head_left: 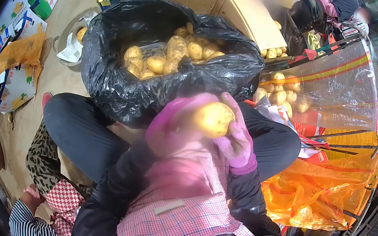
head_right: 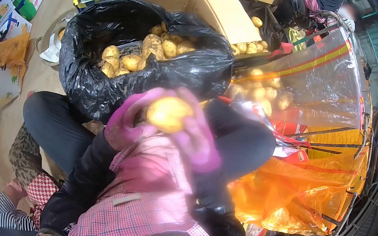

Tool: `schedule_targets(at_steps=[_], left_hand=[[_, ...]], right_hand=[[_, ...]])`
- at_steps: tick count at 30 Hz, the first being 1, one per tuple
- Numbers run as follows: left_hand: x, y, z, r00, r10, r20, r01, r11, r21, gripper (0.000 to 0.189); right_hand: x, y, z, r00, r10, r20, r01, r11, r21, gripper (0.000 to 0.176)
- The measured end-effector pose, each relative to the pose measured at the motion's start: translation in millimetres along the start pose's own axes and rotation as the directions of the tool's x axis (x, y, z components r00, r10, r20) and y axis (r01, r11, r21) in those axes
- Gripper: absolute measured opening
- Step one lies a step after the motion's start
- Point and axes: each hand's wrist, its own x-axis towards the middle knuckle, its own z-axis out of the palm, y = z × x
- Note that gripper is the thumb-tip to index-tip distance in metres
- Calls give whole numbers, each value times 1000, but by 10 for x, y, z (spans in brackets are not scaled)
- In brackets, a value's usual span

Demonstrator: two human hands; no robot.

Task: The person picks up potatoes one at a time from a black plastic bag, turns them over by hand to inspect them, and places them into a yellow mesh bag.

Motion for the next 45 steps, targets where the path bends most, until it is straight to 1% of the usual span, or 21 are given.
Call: schedule_targets(at_steps=[5,7,10,15,17,18,19,20,22,23,25,28,31,33,35,37,39,41,42,44,45], left_hand=[[64,77,-45,991,93,91,-108,977,182,55],[-37,-51,-11,1000,0,16,-3,975,222,57],[-51,-71,-14,967,-253,-30,247,961,-124,76],[-150,-264,-88,958,-287,-16,285,955,-78,76],[-176,-356,-66,965,-262,-21,262,965,-5,73],[-189,-380,-26,975,-221,-39,222,973,53,70],[-194,-386,0,983,-178,-55,183,977,112,68],[-190,-385,-15,989,-145,-37,148,984,100,68],[-203,-350,-70,996,-84,-6,84,994,74,67],[-210,-305,-65,986,-167,1,167,983,-78,68],[-186,-184,-58,948,-314,50,310,878,-366,68],[-176,-113,-26,948,-319,16,284,818,-501,67],[-134,-89,-20,978,-205,-51,183,943,-278,62],[-69,-85,-38,994,-106,-23,93,942,-322,73],[-47,-198,-90,1000,8,-16,-10,991,-133,76],[-19,-178,-99,997,73,-19,-70,989,127,77],[-16,-132,-90,998,-3,-64,12,990,142,67],[-41,-133,-83,977,-194,-90,176,969,-175,59],[-41,-115,-119,988,-132,-80,138,988,63,59],[-13,-75,-225,1000,-27,-12,30,860,510,60],[22,-88,-226,1000,-5,-8,9,851,526,59]], right_hand=[[6,-17,25,993,-107,53,108,994,-12,77],[2,-72,99,990,-131,50,136,982,-129,75],[3,-111,225,985,-172,-9,162,941,-298,73],[80,-79,265,953,-297,-58,247,875,-417,70],[131,-32,285,898,-429,96,242,301,-923,66],[160,3,298,876,-441,194,177,-80,-981,64],[239,45,324,841,-525,129,145,-11,-989,57],[293,15,309,858,-512,-33,159,327,-932,56],[380,-46,282,897,-327,-297,145,854,-500,55],[393,-121,203,924,-245,-295,106,902,-418,50],[410,-167,31,957,-237,-165,117,842,-527,45],[328,-117,18,972,-197,-126,102,841,-531,43],[226,-205,83,983,-125,-133,30,828,-559,49],[94,-247,69,999,-28,-35,10,905,-426,57],[-35,-303,84,996,53,74,-29,958,-286,65],[-38,-343,211,998,42,37,-32,967,-252,80],[-27,-319,247,1000,-2,8,4,968,-251,92],[-25,-301,256,999,-41,-18,35,966,-255,96],[-33,-324,296,999,-42,-33,32,969,-244,98],[-47,-311,313,996,-74,-46,57,955,-290,98],[-45,-283,295,994,-103,-40,83,934,-348,97]])
